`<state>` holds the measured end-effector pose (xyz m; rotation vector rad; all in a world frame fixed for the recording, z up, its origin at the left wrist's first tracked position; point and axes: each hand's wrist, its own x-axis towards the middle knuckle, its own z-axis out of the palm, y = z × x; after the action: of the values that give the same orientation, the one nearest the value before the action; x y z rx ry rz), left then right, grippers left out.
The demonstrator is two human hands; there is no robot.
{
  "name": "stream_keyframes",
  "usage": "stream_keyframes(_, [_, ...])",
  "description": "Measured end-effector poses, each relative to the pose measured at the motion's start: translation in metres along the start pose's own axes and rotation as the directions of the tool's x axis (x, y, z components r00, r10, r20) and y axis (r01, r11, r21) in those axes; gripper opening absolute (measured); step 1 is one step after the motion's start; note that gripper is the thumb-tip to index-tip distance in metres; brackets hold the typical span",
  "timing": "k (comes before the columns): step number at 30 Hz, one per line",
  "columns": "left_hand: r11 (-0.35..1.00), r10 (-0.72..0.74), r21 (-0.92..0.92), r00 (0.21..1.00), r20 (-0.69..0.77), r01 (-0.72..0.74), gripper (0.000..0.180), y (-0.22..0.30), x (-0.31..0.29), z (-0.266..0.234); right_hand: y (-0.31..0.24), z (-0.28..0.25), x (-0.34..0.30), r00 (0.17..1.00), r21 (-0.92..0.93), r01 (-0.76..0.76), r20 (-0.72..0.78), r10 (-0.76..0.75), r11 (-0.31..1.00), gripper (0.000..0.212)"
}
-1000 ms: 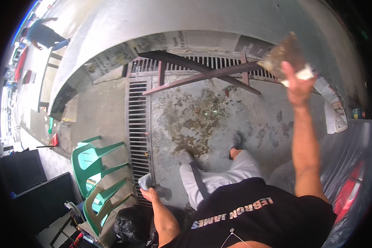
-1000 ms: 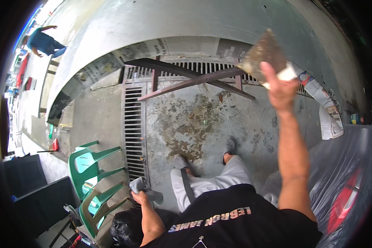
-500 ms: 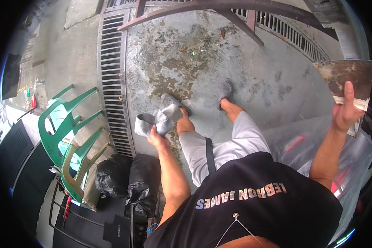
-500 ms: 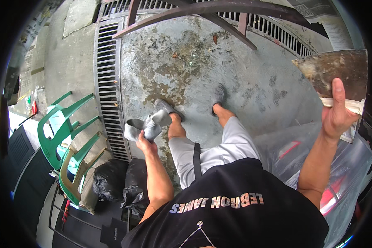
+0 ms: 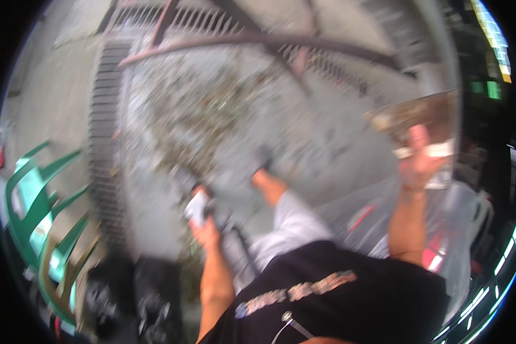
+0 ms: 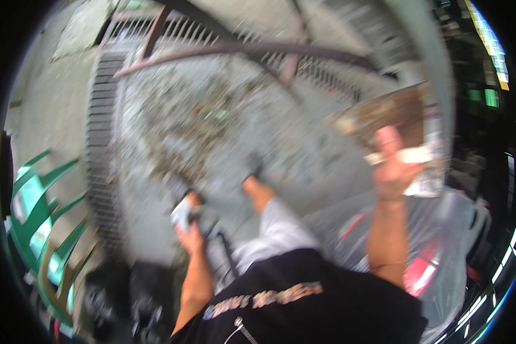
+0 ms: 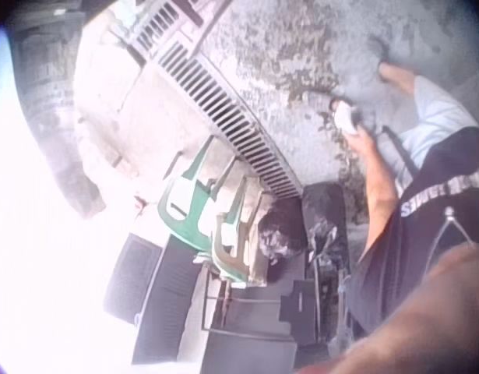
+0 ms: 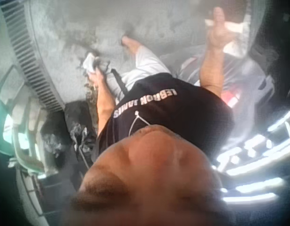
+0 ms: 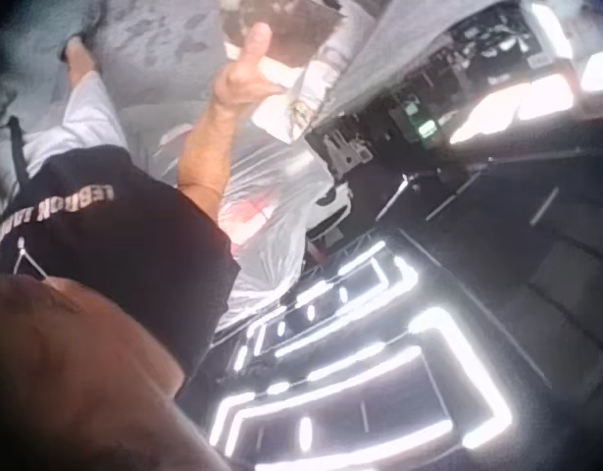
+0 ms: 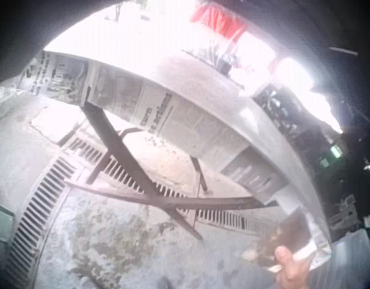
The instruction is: The person sands a large curved car body panel with a sanding block, moving it across the surface in repeated strokes. The person occasionally wipes the surface with a cloth. The work is performed in a workshop or garage area with a concrete floor and green plastic chairs nearby.
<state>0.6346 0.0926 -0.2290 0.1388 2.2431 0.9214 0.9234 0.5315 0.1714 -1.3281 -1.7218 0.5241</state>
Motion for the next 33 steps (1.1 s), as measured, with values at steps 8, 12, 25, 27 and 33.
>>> stream_keyframes(8, [0.970, 0.061, 0.231, 0.997, 0.043, -0.070, 0.051, 0.007, 0.003, -0.004, -0.044, 0.049, 0.042, 0.953, 0.096, 0.143, -0.283, -0.111, 0.985, 0.047])
stream_keyframes(12, [0.971, -0.011, 0.238, 0.997, 0.070, -0.006, 0.048, 0.009, 0.009, -0.008, -0.040, 0.072, 0.079, 0.888, 0.130, 0.320, -0.386, -0.250, 0.938, 0.042])
stream_keyframes(25, [0.963, 0.077, 0.261, 0.996, -0.034, -0.066, 0.048, -0.004, -0.001, 0.000, -0.037, 0.134, 0.143, 0.653, -0.048, 0.675, -0.427, -0.625, 0.737, 0.041])
stream_keyframes(27, [0.958, 0.086, 0.277, 0.996, -0.037, -0.072, 0.049, -0.016, 0.001, 0.002, -0.036, 0.129, 0.134, 0.652, -0.146, 0.642, -0.411, -0.637, 0.752, 0.039])
stream_keyframes(33, [0.962, -0.018, 0.273, 1.000, -0.019, 0.022, 0.051, -0.007, 0.001, 0.002, -0.024, 0.091, 0.095, 0.751, -0.023, 0.504, -0.481, -0.451, 0.863, 0.048])
